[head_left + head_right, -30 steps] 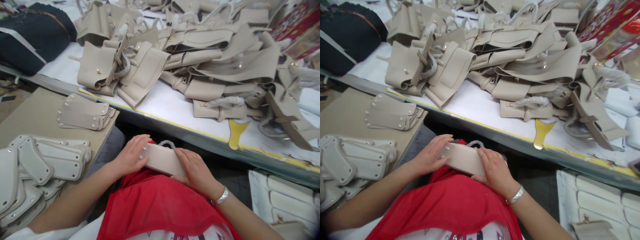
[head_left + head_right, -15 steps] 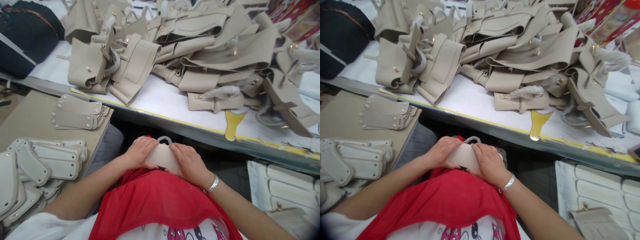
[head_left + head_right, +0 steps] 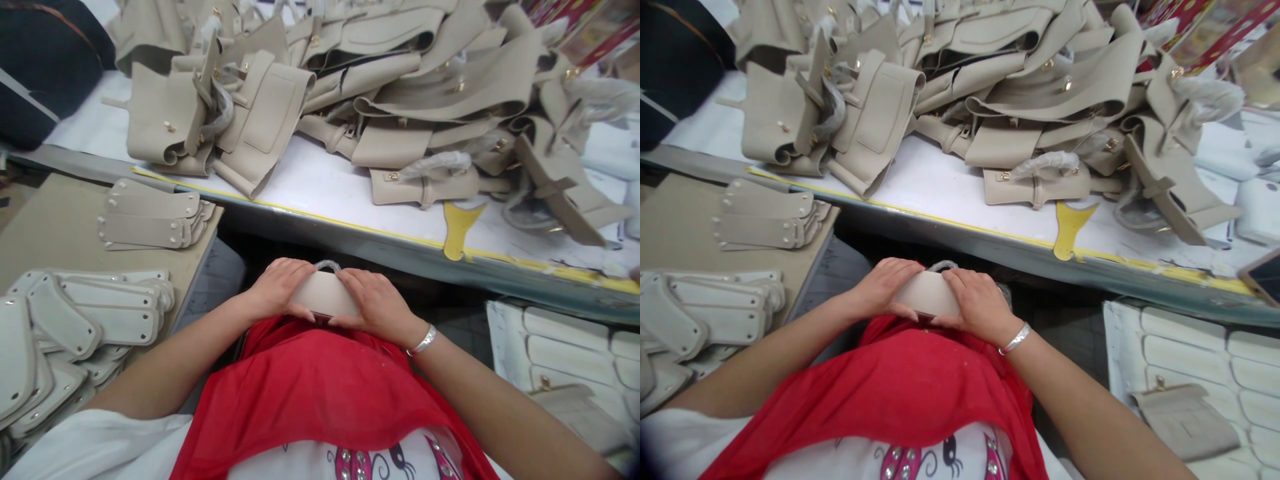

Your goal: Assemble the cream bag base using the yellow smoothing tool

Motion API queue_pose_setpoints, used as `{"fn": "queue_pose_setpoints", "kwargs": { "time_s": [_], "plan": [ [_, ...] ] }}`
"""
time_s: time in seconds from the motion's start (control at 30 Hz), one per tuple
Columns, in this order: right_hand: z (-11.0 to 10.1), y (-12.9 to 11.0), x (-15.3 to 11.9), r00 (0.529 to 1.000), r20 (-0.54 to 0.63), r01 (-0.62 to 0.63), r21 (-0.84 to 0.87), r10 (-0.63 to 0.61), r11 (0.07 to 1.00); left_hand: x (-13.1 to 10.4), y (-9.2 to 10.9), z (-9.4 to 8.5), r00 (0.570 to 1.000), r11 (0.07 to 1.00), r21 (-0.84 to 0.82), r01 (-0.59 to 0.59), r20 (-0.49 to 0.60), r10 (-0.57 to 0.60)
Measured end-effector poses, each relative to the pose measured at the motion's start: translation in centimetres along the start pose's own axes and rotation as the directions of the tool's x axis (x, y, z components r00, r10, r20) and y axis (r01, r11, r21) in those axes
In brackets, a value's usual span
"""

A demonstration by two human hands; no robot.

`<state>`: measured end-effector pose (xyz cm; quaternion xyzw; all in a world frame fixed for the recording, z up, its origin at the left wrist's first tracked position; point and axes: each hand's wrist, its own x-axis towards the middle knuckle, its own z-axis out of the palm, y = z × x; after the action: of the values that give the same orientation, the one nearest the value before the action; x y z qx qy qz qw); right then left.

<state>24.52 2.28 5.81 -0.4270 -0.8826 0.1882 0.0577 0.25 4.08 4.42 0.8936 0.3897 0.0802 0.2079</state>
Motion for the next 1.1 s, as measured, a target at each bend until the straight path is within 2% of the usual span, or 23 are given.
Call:
{"fn": "queue_pose_setpoints", "kwargs": {
  "time_s": [0.27,0.63,0.83,1.1],
  "plan": [
    [0.1,0.0,0.0,1.0,0.005,0.012,-0.025,-0.012,1.0,-0.2,-0.1,0.1,1.0,0.999,0.041,-0.021,-0.002,0.021],
    [0.2,-0.5,0.0,1.0,0.004,0.027,-0.071,-0.026,0.997,0.1,1.1,0.2,0.998,0.989,0.141,0.055,-0.017,-0.053],
    [0.2,-1.1,0.3,0.998,0.003,-0.057,-0.08,0.057,0.995,-0.1,1.0,0.2,0.998,0.993,0.102,0.058,-0.008,-0.057],
    [0.0,-0.8,0.1,0.989,-0.026,-0.148,-0.002,0.148,0.989,-0.1,1.0,0.4,0.998,0.996,0.07,0.063,-0.034,-0.061]
  ]
}}
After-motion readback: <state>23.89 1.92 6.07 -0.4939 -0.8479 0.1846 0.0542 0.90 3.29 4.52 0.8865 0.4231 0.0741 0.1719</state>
